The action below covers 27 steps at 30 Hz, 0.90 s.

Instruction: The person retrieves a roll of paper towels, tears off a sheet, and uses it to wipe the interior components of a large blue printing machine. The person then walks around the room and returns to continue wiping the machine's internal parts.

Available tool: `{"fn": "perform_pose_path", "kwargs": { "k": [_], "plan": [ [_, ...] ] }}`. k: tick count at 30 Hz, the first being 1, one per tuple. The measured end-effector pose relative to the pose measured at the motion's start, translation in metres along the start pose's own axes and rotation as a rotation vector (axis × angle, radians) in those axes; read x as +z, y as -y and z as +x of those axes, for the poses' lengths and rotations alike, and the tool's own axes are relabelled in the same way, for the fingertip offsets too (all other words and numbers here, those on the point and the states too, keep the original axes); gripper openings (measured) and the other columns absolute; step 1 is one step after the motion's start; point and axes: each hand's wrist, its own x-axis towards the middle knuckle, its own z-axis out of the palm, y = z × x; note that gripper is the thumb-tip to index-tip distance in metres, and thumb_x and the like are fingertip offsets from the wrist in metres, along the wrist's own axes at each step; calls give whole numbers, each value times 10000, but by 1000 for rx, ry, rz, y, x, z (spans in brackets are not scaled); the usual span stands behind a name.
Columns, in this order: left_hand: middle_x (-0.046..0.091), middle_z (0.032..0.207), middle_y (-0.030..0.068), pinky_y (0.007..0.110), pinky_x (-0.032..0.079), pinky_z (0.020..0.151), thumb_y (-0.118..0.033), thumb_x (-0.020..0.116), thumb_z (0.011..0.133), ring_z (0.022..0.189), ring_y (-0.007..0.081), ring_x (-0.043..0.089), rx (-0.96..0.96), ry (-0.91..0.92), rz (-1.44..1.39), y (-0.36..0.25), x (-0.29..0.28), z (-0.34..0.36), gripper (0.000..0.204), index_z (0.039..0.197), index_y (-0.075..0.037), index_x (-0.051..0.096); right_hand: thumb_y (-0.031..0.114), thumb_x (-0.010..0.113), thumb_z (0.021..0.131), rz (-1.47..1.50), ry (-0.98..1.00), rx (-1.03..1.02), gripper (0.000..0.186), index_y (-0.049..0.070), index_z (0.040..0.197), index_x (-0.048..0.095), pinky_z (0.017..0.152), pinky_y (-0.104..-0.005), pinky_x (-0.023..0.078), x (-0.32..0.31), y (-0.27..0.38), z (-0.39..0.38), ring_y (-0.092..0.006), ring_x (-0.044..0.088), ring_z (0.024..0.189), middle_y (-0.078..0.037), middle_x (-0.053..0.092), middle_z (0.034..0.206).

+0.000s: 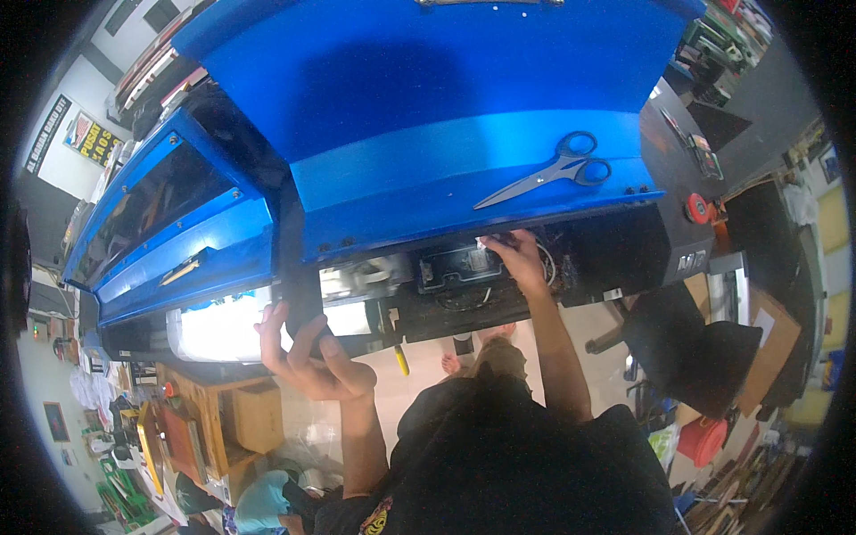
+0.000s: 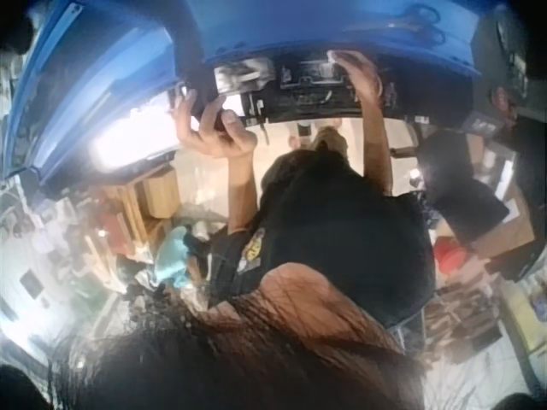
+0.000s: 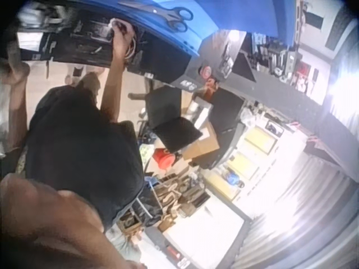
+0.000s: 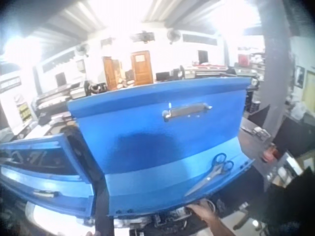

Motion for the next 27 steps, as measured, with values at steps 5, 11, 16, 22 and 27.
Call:
{"fn": "perform_pose_path", "kwargs": {
  "k": [5, 11, 16, 22, 27],
  "plan": [
    [548, 1278, 186, 546, 313, 1125, -119, 497, 873, 1252, 377, 485, 25, 23, 15, -1, -2, 2, 207, 984, -52, 658, 22, 706, 835, -528, 109, -395, 264, 5, 1096, 665, 865, -421, 502, 31, -22, 37, -279, 659, 969, -153, 690, 1049],
    [538, 1276, 202, 567, 328, 1121, -97, 486, 873, 1257, 388, 485, 36, 45, 23, -1, -5, 4, 220, 1000, -37, 654, 38, 676, 849, -1133, 269, -430, 231, 18, 1079, 684, 905, -467, 496, 72, -38, 55, -345, 654, 1038, -209, 679, 1101],
    [541, 1273, 206, 572, 321, 1125, -100, 490, 865, 1247, 386, 493, 34, 43, 46, 0, -5, 4, 211, 986, -35, 651, 134, 686, 855, -1211, 504, -574, 202, 72, 1045, 716, 868, -497, 503, 67, -17, 16, -357, 663, 992, -188, 692, 1071],
    [559, 1244, 204, 577, 337, 1106, -124, 484, 851, 1220, 387, 509, 41, 39, 49, 0, -5, 2, 218, 975, -44, 644, 83, 676, 815, -1142, 444, -55, 211, 84, 1023, 711, 994, -500, 428, 69, 2, 46, -320, 629, 1108, -151, 668, 1156],
    [564, 1238, 215, 575, 347, 1094, -136, 463, 849, 1205, 387, 518, 28, 32, 45, 1, -7, 4, 229, 954, -45, 644, 133, 684, 838, -1300, 613, -496, 171, 64, 989, 725, 881, -500, 481, 74, -10, 43, -326, 659, 990, -168, 693, 990]
  ]
}}
